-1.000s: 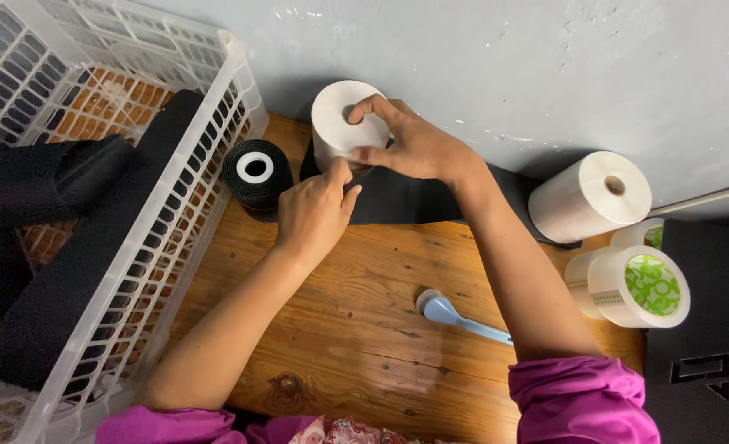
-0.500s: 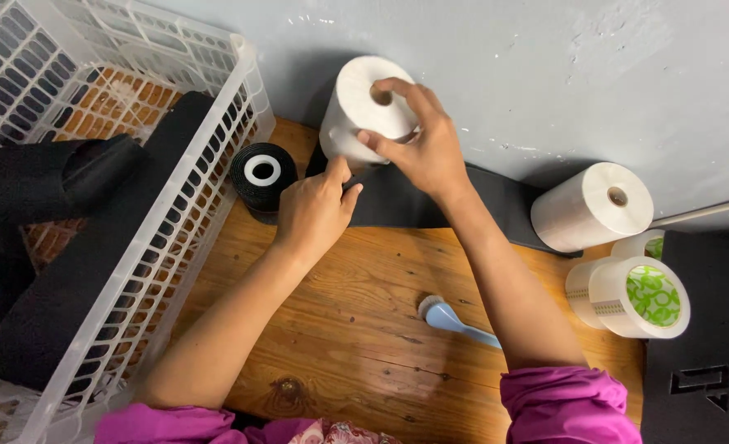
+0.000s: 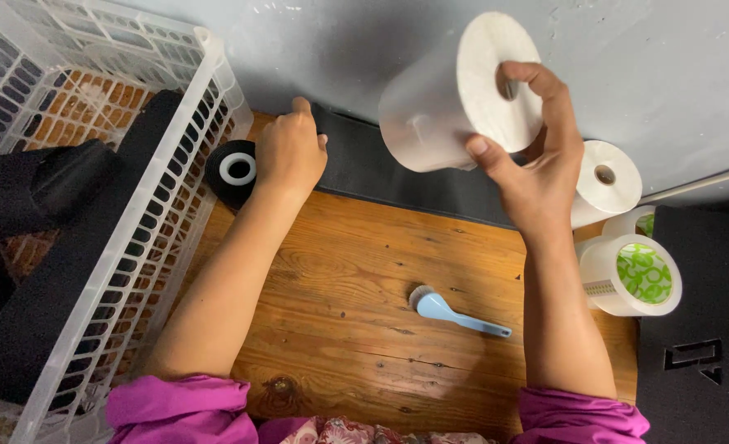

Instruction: Applying a substance to black material strips using a small brush on a workbench.

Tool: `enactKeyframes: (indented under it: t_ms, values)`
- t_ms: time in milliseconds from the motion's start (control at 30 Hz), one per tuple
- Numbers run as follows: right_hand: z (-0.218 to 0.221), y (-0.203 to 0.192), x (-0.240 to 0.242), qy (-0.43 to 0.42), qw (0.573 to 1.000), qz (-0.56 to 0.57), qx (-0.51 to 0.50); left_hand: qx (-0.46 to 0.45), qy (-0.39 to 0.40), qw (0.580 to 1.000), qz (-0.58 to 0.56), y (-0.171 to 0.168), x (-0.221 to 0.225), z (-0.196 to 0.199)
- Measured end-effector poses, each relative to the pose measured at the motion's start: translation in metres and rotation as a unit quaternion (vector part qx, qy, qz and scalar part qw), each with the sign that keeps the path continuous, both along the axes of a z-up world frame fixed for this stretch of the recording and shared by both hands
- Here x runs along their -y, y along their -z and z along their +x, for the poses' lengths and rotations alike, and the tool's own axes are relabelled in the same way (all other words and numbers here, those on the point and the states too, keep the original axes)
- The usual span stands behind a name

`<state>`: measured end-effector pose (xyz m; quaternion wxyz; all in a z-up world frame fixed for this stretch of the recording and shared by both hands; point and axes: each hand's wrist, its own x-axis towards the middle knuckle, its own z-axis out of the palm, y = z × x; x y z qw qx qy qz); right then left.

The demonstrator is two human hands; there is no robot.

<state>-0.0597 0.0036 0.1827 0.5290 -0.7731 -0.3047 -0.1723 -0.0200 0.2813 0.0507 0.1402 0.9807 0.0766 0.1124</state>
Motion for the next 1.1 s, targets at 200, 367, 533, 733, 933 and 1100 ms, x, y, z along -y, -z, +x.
enactKeyframes:
  t_ms: [200,367,533,733,933,1100]
  values:
    - [0.003,0.046,0.023,0.112,0.989,-0.094,-0.039,-0.044,0.011,0.999,0.030,0.006,-0.004,0.010]
    - [0.011,0.076,0.030,0.162,0.972,-0.136,-0.100,-0.066,0.003,0.997,0.051,0.012,-0.006,0.027]
    - [0.018,0.086,0.029,0.180,0.962,-0.165,-0.118,-0.078,0.004,0.993,0.090,0.024,-0.009,0.038]
    - [0.020,0.081,-0.012,0.146,0.966,-0.162,-0.139,-0.116,-0.007,0.988,0.102,0.036,-0.013,0.050]
    - [0.028,0.081,-0.050,0.103,0.969,-0.171,-0.144,-0.126,-0.020,0.988,0.090,0.041,-0.011,0.057]
    - [0.024,0.072,-0.053,0.095,0.973,-0.155,-0.140,-0.145,-0.039,0.987,0.061,0.051,-0.010,0.057]
